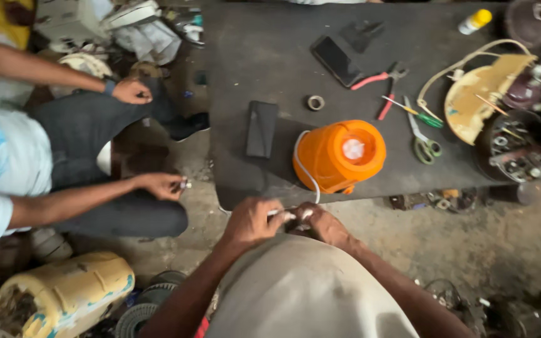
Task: The person uses pliers to cut a wire on an orange appliance, then flips it over to access the motor. They use a screwdriver to tighten screws on the motor housing, flip the unit back, and connect a power cord to test the device.
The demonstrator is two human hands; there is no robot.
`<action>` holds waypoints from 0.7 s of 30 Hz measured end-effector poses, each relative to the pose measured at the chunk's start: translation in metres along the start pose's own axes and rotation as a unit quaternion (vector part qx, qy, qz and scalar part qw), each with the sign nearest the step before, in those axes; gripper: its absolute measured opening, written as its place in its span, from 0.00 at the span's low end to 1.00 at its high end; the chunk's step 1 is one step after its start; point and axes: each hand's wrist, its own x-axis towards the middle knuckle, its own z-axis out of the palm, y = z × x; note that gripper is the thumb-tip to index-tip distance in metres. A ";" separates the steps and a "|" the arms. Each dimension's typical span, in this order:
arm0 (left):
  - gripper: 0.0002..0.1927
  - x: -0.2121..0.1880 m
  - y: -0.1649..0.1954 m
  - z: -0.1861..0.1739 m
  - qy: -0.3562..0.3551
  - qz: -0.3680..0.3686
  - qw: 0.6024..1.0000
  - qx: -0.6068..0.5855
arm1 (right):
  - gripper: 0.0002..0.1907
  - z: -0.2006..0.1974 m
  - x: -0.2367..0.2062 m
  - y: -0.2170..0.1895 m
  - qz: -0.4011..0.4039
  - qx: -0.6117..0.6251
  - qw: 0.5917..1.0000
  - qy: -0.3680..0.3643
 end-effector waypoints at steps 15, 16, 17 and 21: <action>0.16 0.060 -0.001 0.050 -0.008 0.047 0.990 -0.131 | 0.16 -0.045 -0.061 0.084 0.251 0.537 0.685 0.424; 0.14 0.085 0.015 0.053 0.067 0.070 0.987 -0.128 | 0.18 -0.050 -0.055 0.086 0.263 0.538 0.681 0.423; 0.12 0.114 0.029 0.058 0.140 0.092 0.978 -0.123 | 0.19 -0.056 -0.049 0.089 0.275 0.538 0.676 0.421; 0.08 0.214 0.048 0.077 0.273 -0.008 0.962 -0.002 | 0.16 -0.080 -0.027 0.100 0.389 0.544 0.641 0.376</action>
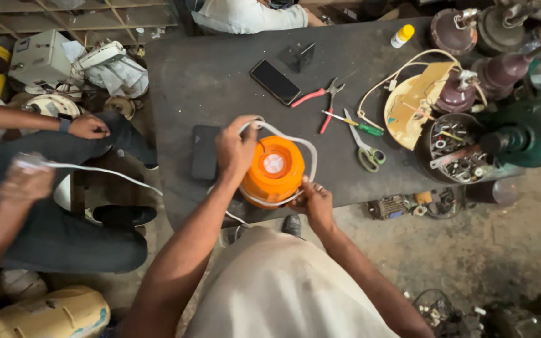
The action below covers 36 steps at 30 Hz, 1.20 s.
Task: The person uses pliers to cut a wire on an orange appliance, then flips it over to access the motor. They use a screwdriver to tighten screws on the motor housing, flip the unit back, and connect a power cord to test the device.
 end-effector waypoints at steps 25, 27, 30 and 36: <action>0.08 -0.311 0.008 -0.095 -0.253 -0.331 0.903 -0.108 | 0.08 -0.069 0.015 0.012 -0.262 -0.302 0.712 -0.577; 0.13 -0.268 0.040 -0.098 -0.228 -0.242 0.943 -0.019 | 0.07 -0.076 0.014 -0.002 -0.186 -0.184 0.835 -0.483; 0.13 -0.157 0.070 -0.065 -0.145 -0.010 0.988 0.058 | 0.07 -0.063 0.014 -0.010 -0.102 -0.088 0.942 -0.307; 0.13 0.042 0.053 0.028 -0.148 -0.004 0.948 0.280 | 0.11 -0.017 0.036 -0.025 -0.198 -0.113 0.965 -0.133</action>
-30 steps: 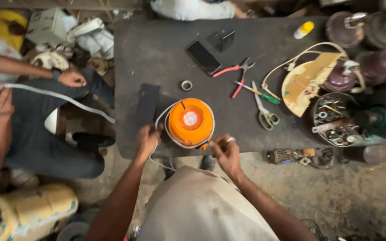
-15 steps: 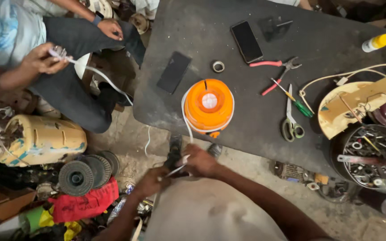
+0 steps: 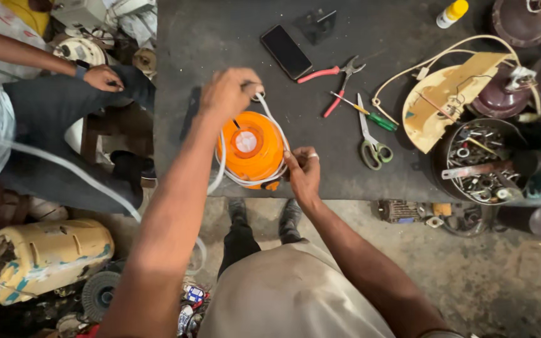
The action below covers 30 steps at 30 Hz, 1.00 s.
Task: The person uses pliers to cut a wire on an orange appliance, then flips it over to access the motor. They use a screwdriver to tighten screws on the motor housing, flip the unit back, and connect a power cord to test the device.
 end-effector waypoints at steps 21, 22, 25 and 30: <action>0.16 -0.388 -0.065 0.087 -0.127 -0.242 0.938 -0.215 | 0.14 0.040 -0.041 0.030 -0.344 -0.390 0.628 -0.579; 0.14 -0.392 -0.064 0.079 -0.108 -0.183 0.956 -0.204 | 0.10 0.028 -0.033 0.034 -0.263 -0.371 0.668 -0.589; 0.21 -0.388 -0.045 0.049 0.029 0.023 0.999 -0.018 | 0.08 -0.002 -0.024 0.039 -0.088 -0.199 0.758 -0.615; 0.10 -0.274 -0.017 -0.037 0.062 0.012 0.978 -0.201 | 0.08 -0.021 -0.028 0.027 0.157 0.212 0.888 -0.377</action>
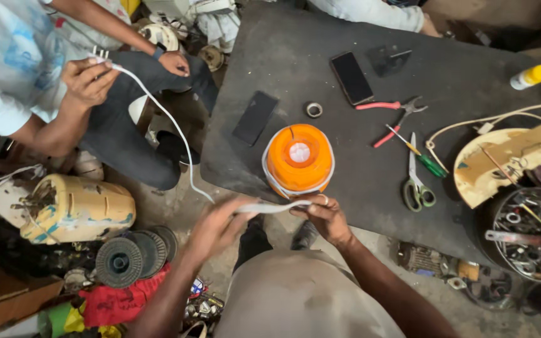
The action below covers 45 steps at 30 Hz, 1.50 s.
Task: The person uses pliers to cut a wire on an orange appliance, then flips it over to access the motor. They use a screwdriver to tighten screws on the motor housing, flip the unit back, and connect a power cord to test the device.
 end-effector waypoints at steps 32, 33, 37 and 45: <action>0.11 -0.083 -0.109 -0.056 -0.117 -0.135 0.870 0.460 | 0.12 0.082 0.041 0.037 -0.180 -0.718 0.603 -0.297; 0.14 -0.074 -0.107 -0.077 -0.050 0.044 0.879 0.473 | 0.11 0.071 0.031 0.034 -0.195 -0.645 0.695 -0.250; 0.10 0.002 -0.071 -0.139 -0.019 -0.006 0.935 0.354 | 0.08 0.038 -0.006 0.015 -0.197 -0.357 0.912 -0.053; 0.09 0.181 0.008 -0.009 -0.101 0.099 0.916 0.376 | 0.09 0.039 -0.008 0.034 0.021 0.106 0.932 0.346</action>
